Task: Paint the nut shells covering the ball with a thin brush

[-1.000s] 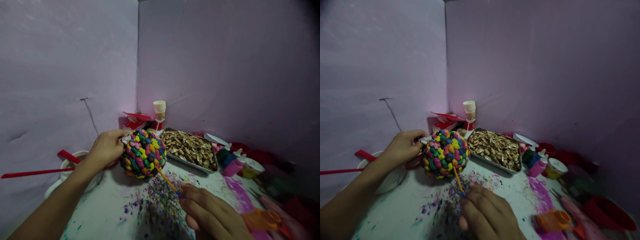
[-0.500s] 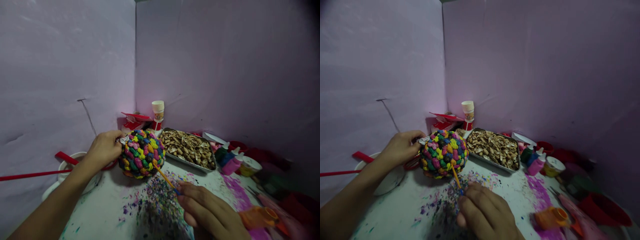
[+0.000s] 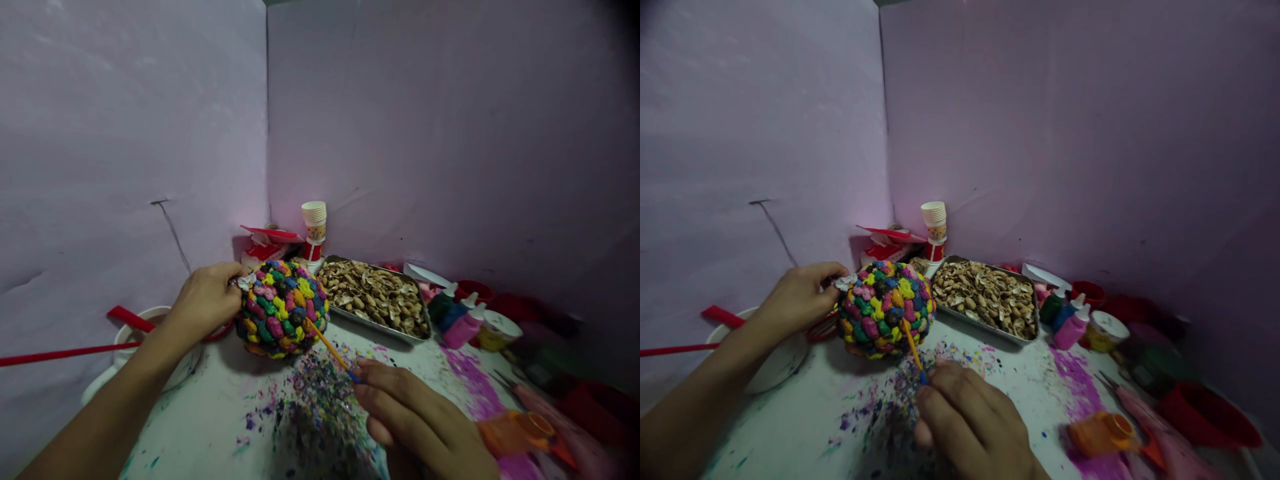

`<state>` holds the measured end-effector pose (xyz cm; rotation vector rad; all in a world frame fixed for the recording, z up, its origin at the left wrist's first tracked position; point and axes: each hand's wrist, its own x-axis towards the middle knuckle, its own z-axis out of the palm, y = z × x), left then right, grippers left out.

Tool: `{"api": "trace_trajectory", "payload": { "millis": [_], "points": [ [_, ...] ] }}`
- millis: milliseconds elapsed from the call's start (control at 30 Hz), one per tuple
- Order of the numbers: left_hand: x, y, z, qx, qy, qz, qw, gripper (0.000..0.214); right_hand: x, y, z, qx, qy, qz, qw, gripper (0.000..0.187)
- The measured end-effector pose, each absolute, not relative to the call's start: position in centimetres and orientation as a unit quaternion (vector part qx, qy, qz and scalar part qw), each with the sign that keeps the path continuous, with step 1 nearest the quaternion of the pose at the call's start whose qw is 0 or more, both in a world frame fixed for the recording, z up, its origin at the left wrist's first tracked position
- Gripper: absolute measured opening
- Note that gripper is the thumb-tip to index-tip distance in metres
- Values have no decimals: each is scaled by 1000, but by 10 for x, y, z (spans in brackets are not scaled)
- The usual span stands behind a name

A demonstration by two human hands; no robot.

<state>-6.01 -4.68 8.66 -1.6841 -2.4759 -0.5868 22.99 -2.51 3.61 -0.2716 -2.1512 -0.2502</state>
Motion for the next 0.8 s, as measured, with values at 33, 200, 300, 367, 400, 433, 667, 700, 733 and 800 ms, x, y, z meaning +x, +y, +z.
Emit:
{"api": "trace_trajectory", "payload": {
  "millis": [33,200,300,367,400,433,667,700,733,800],
  "points": [
    [-60,-47,87,-550,-812,-190,46,32,230,-25,35,-109,-875,-100,461,23],
    [-60,-47,87,-556,-807,-193,41,33,228,-27,38,-103,-876,-77,465,24],
    [-60,-47,86,-549,-812,-194,40,34,225,-28,41,-109,-863,-75,488,27],
    [-61,-47,86,-543,-816,-195,40,35,225,-28,41,-110,-855,-77,501,28],
    [-62,-47,85,-543,-815,-196,40,35,224,-28,41,-108,-857,-79,498,27],
    [-62,-47,85,-544,-814,-197,42,36,225,-28,40,-108,-861,-79,491,25],
    [-63,-47,89,-547,-817,-179,34,35,221,-26,42,-105,-834,10,542,25],
    [-62,-47,90,-547,-818,-175,31,35,221,-25,43,-109,-822,34,558,24],
    [-62,-48,91,-547,-819,-169,32,35,220,-24,44,-117,-811,57,570,23],
    [-62,-48,93,-547,-821,-156,35,35,220,-20,42,-146,-787,97,592,19]
  ]
}}
